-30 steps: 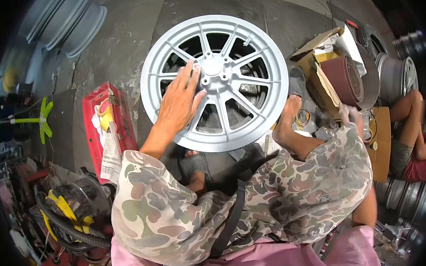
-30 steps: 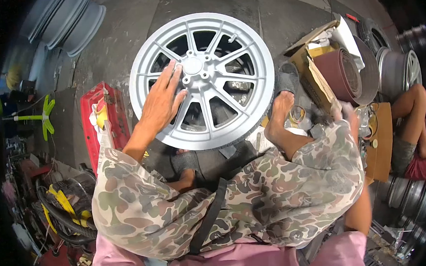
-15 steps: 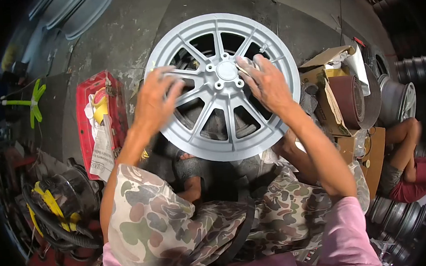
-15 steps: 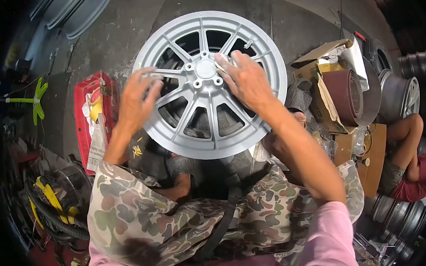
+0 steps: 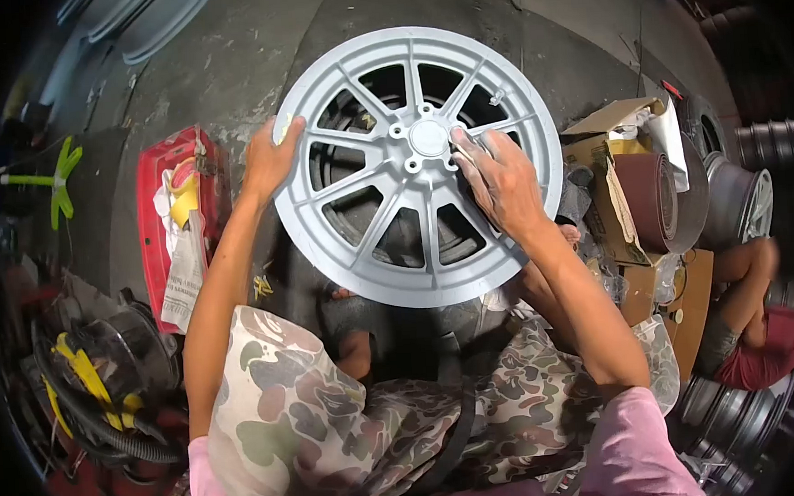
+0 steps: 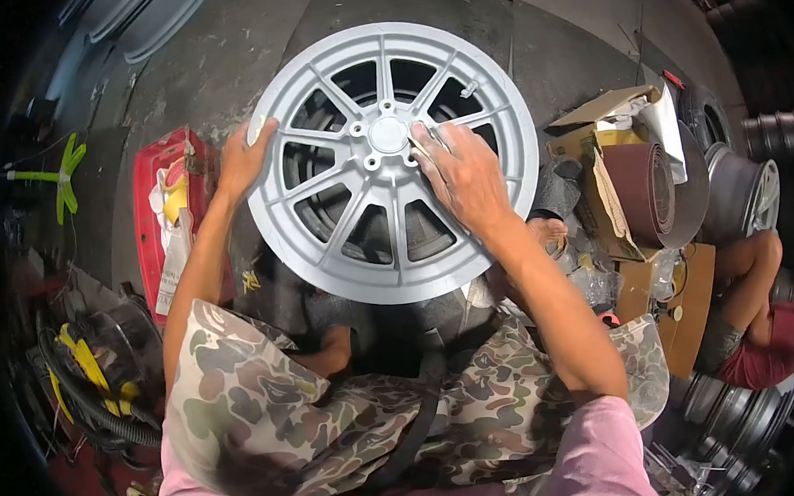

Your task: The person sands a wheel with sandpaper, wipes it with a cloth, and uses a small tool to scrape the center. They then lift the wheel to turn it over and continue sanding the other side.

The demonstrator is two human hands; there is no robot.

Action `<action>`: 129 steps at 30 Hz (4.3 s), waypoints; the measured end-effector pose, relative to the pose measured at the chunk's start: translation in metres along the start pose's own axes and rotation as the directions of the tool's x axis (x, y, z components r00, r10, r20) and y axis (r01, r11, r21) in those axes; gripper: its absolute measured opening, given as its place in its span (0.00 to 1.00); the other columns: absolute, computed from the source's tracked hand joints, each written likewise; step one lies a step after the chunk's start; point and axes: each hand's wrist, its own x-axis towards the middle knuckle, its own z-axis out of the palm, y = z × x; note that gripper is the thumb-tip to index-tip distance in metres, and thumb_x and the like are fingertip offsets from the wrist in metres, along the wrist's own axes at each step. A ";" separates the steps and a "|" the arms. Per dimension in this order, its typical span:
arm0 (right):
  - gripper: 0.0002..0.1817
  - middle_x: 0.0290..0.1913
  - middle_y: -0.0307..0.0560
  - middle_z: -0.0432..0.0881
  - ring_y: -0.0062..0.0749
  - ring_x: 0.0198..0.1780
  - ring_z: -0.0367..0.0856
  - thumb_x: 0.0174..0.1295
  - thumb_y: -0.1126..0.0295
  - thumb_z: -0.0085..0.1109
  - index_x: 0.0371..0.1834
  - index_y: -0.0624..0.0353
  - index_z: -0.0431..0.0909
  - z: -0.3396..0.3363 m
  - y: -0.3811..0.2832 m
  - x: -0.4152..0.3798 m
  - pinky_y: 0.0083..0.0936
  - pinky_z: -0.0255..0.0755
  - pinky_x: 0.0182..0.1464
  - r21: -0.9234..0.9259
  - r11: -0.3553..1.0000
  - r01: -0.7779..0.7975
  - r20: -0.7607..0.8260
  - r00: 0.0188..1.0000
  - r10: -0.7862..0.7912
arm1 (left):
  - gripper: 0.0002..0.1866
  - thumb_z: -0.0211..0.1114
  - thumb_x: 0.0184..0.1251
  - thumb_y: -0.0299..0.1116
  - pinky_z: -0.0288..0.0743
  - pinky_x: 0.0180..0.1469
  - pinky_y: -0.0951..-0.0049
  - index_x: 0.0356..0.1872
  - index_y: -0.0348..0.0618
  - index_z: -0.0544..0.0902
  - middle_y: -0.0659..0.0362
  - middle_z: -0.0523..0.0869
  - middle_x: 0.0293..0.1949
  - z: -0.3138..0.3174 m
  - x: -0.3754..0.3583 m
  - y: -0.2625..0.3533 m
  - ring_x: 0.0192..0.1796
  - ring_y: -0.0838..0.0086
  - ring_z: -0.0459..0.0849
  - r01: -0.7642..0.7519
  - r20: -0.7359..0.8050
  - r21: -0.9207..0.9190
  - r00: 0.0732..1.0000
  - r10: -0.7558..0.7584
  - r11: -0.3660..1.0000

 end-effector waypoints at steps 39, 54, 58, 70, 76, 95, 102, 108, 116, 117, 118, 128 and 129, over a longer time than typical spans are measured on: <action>0.20 0.41 0.52 0.79 0.48 0.41 0.77 0.64 0.74 0.70 0.60 0.64 0.85 -0.013 -0.038 -0.025 0.42 0.73 0.44 -0.023 0.999 -0.046 0.054 0.997 0.047 | 0.45 0.78 0.52 0.70 0.81 0.60 0.56 0.46 0.26 0.91 0.34 0.91 0.48 0.004 0.003 0.002 0.55 0.49 0.91 0.364 0.251 -0.057 0.907 -0.340 0.930; 0.19 0.40 0.47 0.77 0.43 0.42 0.76 0.63 0.73 0.69 0.59 0.62 0.85 -0.014 -0.047 -0.017 0.39 0.68 0.43 -0.082 0.996 0.018 0.050 0.999 -0.014 | 0.36 0.82 0.58 0.60 0.82 0.53 0.64 0.48 0.31 0.92 0.48 0.94 0.44 0.008 0.008 -0.009 0.46 0.65 0.92 0.343 0.228 -0.052 0.918 -0.324 0.938; 0.19 0.40 0.46 0.76 0.42 0.40 0.75 0.64 0.73 0.69 0.59 0.60 0.85 -0.005 -0.040 -0.010 0.38 0.66 0.42 -0.094 0.994 -0.050 -0.023 0.999 0.048 | 0.35 0.81 0.59 0.60 0.82 0.51 0.65 0.47 0.31 0.92 0.50 0.93 0.43 0.019 0.009 -0.022 0.44 0.67 0.92 0.357 0.273 -0.088 0.906 -0.322 0.930; 0.18 0.38 0.45 0.77 0.42 0.39 0.75 0.66 0.70 0.68 0.59 0.58 0.86 -0.001 -0.058 -0.012 0.38 0.66 0.43 -0.007 0.999 -0.043 -0.001 0.999 0.043 | 0.39 0.80 0.55 0.64 0.82 0.53 0.57 0.41 0.27 0.92 0.39 0.93 0.41 0.005 -0.001 0.000 0.47 0.55 0.93 0.278 0.232 -0.204 0.945 -0.229 0.939; 0.24 0.44 0.47 0.79 0.42 0.43 0.75 0.64 0.70 0.70 0.65 0.58 0.83 0.013 -0.060 -0.002 0.39 0.67 0.45 -0.076 0.996 0.041 0.013 0.999 -0.040 | 0.42 0.79 0.54 0.66 0.82 0.53 0.56 0.40 0.24 0.91 0.36 0.92 0.40 0.007 0.004 -0.005 0.45 0.53 0.93 0.338 0.233 -0.112 0.923 -0.306 0.934; 0.26 0.42 0.44 0.78 0.41 0.42 0.74 0.65 0.68 0.69 0.67 0.59 0.82 0.023 -0.057 0.001 0.37 0.64 0.45 -0.072 0.997 0.038 0.017 0.999 -0.037 | 0.38 0.80 0.56 0.63 0.81 0.54 0.60 0.45 0.28 0.92 0.39 0.93 0.43 0.000 0.001 0.007 0.49 0.57 0.92 0.369 0.291 -0.099 0.899 -0.327 0.924; 0.25 0.38 0.44 0.73 0.41 0.42 0.73 0.66 0.71 0.70 0.67 0.56 0.83 -0.005 -0.049 -0.040 0.39 0.65 0.46 -0.057 0.998 0.026 0.087 0.996 -0.021 | 0.44 0.79 0.53 0.67 0.81 0.55 0.56 0.42 0.23 0.90 0.34 0.92 0.43 0.007 0.006 -0.005 0.49 0.51 0.92 0.343 0.239 -0.088 0.919 -0.314 0.935; 0.32 0.47 0.53 0.77 0.48 0.48 0.76 0.59 0.76 0.71 0.70 0.57 0.79 0.017 -0.065 -0.003 0.42 0.68 0.49 0.001 1.000 -0.005 0.045 0.999 0.004 | 0.42 0.78 0.54 0.67 0.81 0.57 0.56 0.46 0.27 0.91 0.36 0.92 0.44 0.002 0.002 0.004 0.51 0.51 0.92 0.319 0.236 -0.039 0.924 -0.301 0.947; 0.26 0.47 0.49 0.78 0.46 0.47 0.75 0.61 0.74 0.68 0.65 0.59 0.83 0.010 -0.076 0.018 0.39 0.66 0.48 -0.054 0.996 -0.075 0.015 0.997 0.076 | 0.41 0.80 0.54 0.66 0.82 0.54 0.58 0.44 0.27 0.92 0.37 0.93 0.44 0.004 0.001 0.001 0.47 0.55 0.93 0.363 0.257 -0.087 0.908 -0.332 0.928; 0.26 0.47 0.49 0.78 0.46 0.47 0.75 0.61 0.74 0.68 0.65 0.59 0.83 0.021 -0.074 0.026 0.39 0.66 0.48 -0.053 0.996 -0.075 0.010 0.997 0.075 | 0.40 0.80 0.54 0.65 0.82 0.53 0.58 0.44 0.28 0.92 0.38 0.93 0.44 0.003 0.002 0.003 0.47 0.56 0.93 0.363 0.241 -0.069 0.910 -0.338 0.929; 0.24 0.48 0.49 0.79 0.46 0.48 0.75 0.61 0.73 0.68 0.64 0.60 0.83 0.032 -0.070 0.033 0.41 0.66 0.49 -0.101 0.990 -0.094 -0.004 0.996 0.094 | 0.40 0.80 0.54 0.65 0.82 0.53 0.59 0.44 0.27 0.92 0.38 0.93 0.44 0.001 0.002 0.005 0.47 0.55 0.93 0.356 0.248 -0.056 0.910 -0.332 0.933; 0.23 0.52 0.48 0.81 0.45 0.51 0.76 0.62 0.71 0.67 0.61 0.63 0.84 0.038 -0.077 0.048 0.43 0.67 0.52 -0.188 0.972 -0.142 0.032 0.988 0.150 | 0.38 0.81 0.54 0.62 0.81 0.58 0.60 0.52 0.35 0.92 0.42 0.93 0.47 0.003 0.004 0.003 0.52 0.55 0.92 0.389 0.297 -0.089 0.889 -0.348 0.917; 0.23 0.52 0.48 0.81 0.45 0.51 0.76 0.62 0.71 0.67 0.61 0.63 0.84 0.039 -0.079 0.047 0.43 0.67 0.52 -0.189 0.972 -0.138 0.024 0.989 0.146 | 0.38 0.81 0.54 0.62 0.81 0.58 0.60 0.52 0.35 0.92 0.42 0.93 0.47 0.001 0.002 0.007 0.52 0.55 0.92 0.383 0.291 -0.092 0.893 -0.343 0.919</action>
